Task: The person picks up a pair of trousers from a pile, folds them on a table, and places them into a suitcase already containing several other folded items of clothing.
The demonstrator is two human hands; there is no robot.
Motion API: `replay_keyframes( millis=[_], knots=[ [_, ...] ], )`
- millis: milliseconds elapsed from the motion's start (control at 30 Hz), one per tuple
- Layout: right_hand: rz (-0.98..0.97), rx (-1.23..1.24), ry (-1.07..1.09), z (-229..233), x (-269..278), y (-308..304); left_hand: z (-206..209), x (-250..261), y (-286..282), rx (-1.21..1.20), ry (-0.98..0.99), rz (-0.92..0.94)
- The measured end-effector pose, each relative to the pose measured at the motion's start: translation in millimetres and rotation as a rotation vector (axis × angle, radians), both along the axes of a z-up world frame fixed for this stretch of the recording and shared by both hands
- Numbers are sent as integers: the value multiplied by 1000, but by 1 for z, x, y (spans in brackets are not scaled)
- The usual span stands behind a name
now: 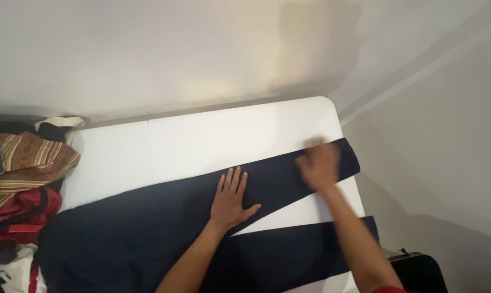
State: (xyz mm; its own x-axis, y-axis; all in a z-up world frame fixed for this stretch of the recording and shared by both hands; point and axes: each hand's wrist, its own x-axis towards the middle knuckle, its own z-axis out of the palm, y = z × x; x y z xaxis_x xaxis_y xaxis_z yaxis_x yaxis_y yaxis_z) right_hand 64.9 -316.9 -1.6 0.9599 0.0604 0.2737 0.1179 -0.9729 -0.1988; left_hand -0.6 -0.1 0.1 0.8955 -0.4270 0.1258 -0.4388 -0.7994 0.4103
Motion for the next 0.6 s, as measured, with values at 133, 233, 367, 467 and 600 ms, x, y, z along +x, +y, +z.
replay_keyframes(
  millis=[133,233,367,467,600],
  knots=[
    [395,-71,250,-10,-23,61,-2,1,0,0,5,-4],
    [387,-46,264,-23,-14,35,-1,3,0,-24,-68,-9],
    [145,-242,209,-44,-6,-28,1,1,-2,17,54,-8],
    [-36,-164,246,-48,0,-78,4,1,0,15,32,-5],
    [-169,-143,291,-44,-2,-103,3,2,-1,41,80,-3]
  ],
)
